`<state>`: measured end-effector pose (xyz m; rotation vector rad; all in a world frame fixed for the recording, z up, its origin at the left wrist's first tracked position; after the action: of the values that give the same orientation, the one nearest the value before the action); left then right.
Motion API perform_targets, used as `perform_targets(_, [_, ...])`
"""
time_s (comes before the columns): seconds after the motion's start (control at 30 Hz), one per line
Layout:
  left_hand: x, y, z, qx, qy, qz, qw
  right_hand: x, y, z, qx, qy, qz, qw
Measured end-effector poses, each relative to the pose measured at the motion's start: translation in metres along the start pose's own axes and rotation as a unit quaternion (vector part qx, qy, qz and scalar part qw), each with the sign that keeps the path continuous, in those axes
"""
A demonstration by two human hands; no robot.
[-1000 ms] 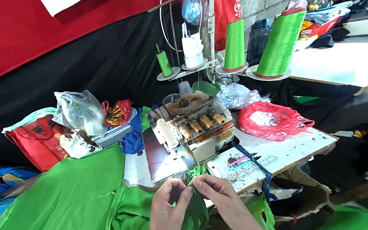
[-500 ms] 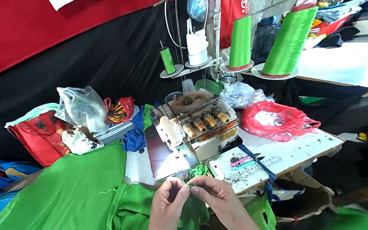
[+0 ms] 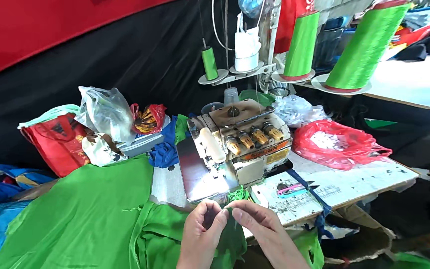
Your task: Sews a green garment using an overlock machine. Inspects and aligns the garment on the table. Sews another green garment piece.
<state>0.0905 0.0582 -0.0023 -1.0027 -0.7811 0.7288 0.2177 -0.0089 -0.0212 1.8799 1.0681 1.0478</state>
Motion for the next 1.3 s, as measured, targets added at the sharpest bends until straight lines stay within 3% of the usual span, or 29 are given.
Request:
perform_targets(0.2, [-0.002,-0.002,0.001,-0.013,0.009,-0.009,1.000,0.002,-0.002,-0.002,0.003,-0.002,0.020,1.000])
perform_targets(0.3, [-0.005,-0.003,0.002,-0.004,0.034,-0.068,0.997,0.003,0.009,-0.002,-0.013,0.005,0.036,0.999])
perform_targets(0.37, [-0.005,0.003,0.016,0.069,-0.002,-0.116,0.991,0.003,0.022,-0.006,-0.028,0.030,0.051,0.998])
perform_targets(0.43, [0.001,0.015,0.046,0.224,-0.094,-0.136,0.960,0.002,0.034,-0.010,-0.040,0.068,0.061,0.995])
perform_targets(0.5, [0.006,0.038,0.087,0.409,-0.174,-0.089,0.891,0.001,0.040,-0.011,-0.051,0.087,0.066,0.993])
perform_targets(0.6, [0.011,0.083,0.134,0.533,-0.150,0.066,0.830,0.005,0.033,-0.005,-0.063,0.082,0.080,0.991])
perform_targets(0.67, [0.011,0.105,0.140,0.570,-0.119,0.078,0.809,0.009,0.024,0.004,-0.076,0.063,0.101,0.990])
perform_targets(0.7, [0.009,0.109,0.140,0.569,-0.121,0.047,0.812,0.011,0.020,0.013,-0.086,0.041,0.112,0.989])
perform_targets(0.77, [-0.001,0.103,0.149,0.491,-0.146,0.005,0.859,0.014,0.020,0.036,-0.081,-0.018,0.117,0.990])
perform_targets(0.87, [-0.031,0.076,0.189,0.201,-0.210,0.045,0.956,0.011,0.042,0.068,-0.047,-0.089,0.096,0.990])
perform_targets(0.97, [-0.068,0.029,0.217,0.041,-0.149,-0.042,0.987,0.003,0.084,0.070,-0.015,-0.007,0.105,0.994])
perform_targets(1.07, [-0.093,-0.008,0.239,0.024,-0.107,-0.133,0.985,0.006,0.119,0.052,-0.018,0.078,0.130,0.988])
perform_targets(1.17, [-0.093,-0.013,0.265,0.011,-0.170,-0.136,0.976,0.030,0.085,0.036,-0.029,-0.003,0.080,0.996])
perform_targets(1.23, [-0.086,0.007,0.283,0.161,-0.233,-0.068,0.957,0.053,0.035,0.030,-0.055,-0.056,0.016,0.997])
perform_targets(1.3, [-0.072,0.028,0.285,0.397,-0.236,0.031,0.886,0.065,0.005,0.018,-0.092,-0.057,-0.010,0.994])
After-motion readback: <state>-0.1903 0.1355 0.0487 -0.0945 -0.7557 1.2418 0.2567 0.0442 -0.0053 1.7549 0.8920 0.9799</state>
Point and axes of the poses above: each hand's wrist, its own x-axis towards the middle knuckle, its own z-axis out of the back of the hand, y = z × x, the point moved 7 cm from there along x, towards the middle knuckle, and after that the axes turned 13 degrees about x, right-handed, at the moved point
